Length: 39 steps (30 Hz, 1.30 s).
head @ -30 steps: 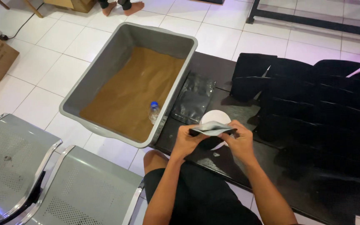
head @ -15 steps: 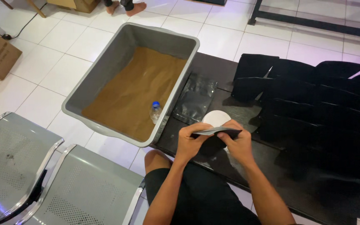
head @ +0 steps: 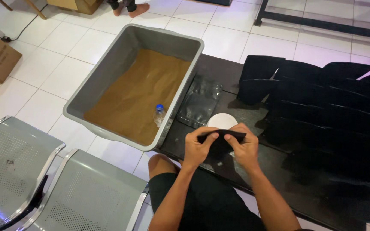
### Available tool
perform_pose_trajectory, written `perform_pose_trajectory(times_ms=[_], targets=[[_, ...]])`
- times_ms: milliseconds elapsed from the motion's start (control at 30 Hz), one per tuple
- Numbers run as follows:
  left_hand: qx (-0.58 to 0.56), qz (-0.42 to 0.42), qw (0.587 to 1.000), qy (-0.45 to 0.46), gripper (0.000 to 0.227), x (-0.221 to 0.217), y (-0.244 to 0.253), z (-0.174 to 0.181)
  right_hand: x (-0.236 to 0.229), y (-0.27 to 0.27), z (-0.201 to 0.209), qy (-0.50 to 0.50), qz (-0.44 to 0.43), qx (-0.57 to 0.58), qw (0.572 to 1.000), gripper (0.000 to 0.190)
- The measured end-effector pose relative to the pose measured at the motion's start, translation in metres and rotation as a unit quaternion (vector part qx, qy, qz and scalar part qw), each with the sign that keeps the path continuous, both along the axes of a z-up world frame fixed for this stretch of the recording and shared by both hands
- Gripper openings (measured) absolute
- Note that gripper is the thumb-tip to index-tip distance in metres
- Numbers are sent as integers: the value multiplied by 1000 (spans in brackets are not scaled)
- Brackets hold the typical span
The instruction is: The person scoops a brown granular substance from a large bin into small black pouches using a plastic bottle as a scoop. Each filled pouch is placed on a digital scale, then set aside on a table.
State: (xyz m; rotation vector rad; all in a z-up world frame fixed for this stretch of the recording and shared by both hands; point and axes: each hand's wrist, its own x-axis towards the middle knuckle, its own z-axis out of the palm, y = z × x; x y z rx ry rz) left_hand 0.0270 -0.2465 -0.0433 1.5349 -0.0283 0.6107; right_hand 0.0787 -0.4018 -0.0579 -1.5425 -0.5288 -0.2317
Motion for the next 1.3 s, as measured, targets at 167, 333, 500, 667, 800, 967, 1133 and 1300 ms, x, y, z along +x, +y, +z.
perform_pose_trajectory(times_ms=[167, 333, 500, 667, 800, 967, 1133, 1300], targets=[[-29, -38, 998, -27, 12, 0, -1, 16, 0, 1, 4, -12, 15, -24, 1000, 10], [-16, -6, 999, -32, 6, 3, 2, 9, 2, 0, -8, -12, 11, -22, 1000, 14], [-6, -67, 997, 31, 15, -7, 11, 11, 18, -11, -41, 47, -26, 13, 998, 27], [72, -29, 997, 20, 29, 8, 22, -62, 15, -9, -27, 45, -30, -5, 999, 21], [57, 47, 997, 27, 28, 6, 17, -17, 12, 0, -32, 106, 59, 47, 991, 34], [-46, -51, 998, -1, 34, 11, 5, 2, 25, -4, -40, 86, 16, 36, 996, 11], [51, -65, 994, 69, 46, 25, 6, -15, 31, -6, -14, 37, -21, 55, 998, 17], [35, 25, 992, 116, 25, 73, 2, -79, 51, -17, -43, 47, -64, 12, 997, 72]])
